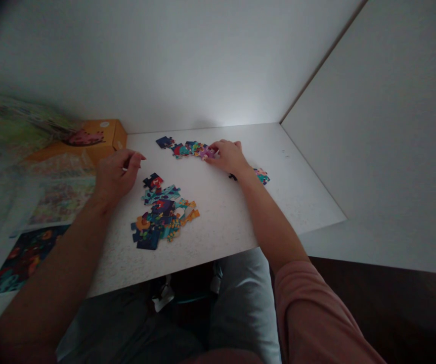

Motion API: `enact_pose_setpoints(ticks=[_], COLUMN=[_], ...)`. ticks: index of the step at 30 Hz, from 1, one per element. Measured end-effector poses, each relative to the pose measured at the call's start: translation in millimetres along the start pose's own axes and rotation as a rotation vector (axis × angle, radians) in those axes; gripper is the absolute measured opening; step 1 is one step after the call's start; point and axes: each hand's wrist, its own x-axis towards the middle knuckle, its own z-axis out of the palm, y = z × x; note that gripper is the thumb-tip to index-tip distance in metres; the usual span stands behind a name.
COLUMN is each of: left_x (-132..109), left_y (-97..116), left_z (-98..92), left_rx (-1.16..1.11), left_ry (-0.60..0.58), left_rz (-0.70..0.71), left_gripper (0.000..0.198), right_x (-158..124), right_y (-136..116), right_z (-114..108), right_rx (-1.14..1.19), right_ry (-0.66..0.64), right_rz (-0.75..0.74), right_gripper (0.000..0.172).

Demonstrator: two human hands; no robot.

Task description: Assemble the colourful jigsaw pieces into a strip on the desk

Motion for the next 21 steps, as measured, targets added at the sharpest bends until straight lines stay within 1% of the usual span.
enact_pose_setpoints(ticks=[3, 6, 9, 11, 12, 13, 15, 17, 21], left_x=[0, 0, -1, -1, -1, 0, 0, 0, 0], left_y=[0, -1, -2, -3, -3, -3, -3, -2, 0], left_z=[1.1, 1.7, 1.8, 1.9, 1.9, 1.9, 1.8, 1.5, 0.4], left_rx=[0.003, 0.009, 0.007, 0.0, -0.002, -0.002, 0.005, 0.011, -0.004], left_ry=[0.008, -0.013, -0.008, 0.005, 0.004, 0.001, -0.008, -0.016, -0.018], left_rz=[0.002, -0.02, -0.01, 0.004, 0.007, 0.007, 0.003, -0.006, -0.025], left_gripper=[0.029, 0.03, 0.032, 0.033, 0.033, 0.033, 0.033, 0.032, 0.031], right_x=[0, -4, -14, -20, -22, -23, -21, -15, 1], right_y=[1, 11, 31, 45, 51, 55, 56, 47, 12], right_z=[-8, -22, -42, -53, -55, -54, -47, -33, -2], right_rx=[0.063, 0.292, 0.475, 0.501, 0.473, 0.421, 0.282, 0.16, 0.028], right_ry=[-0.043, -0.073, -0.104, -0.151, -0.145, -0.11, 0.002, 0.074, 0.067], right_rz=[-0.03, -0.068, -0.018, 0.042, 0.084, 0.127, 0.184, 0.171, 0.111], right_gripper=[0.033, 0.032, 0.032, 0.03, 0.029, 0.028, 0.029, 0.032, 0.035])
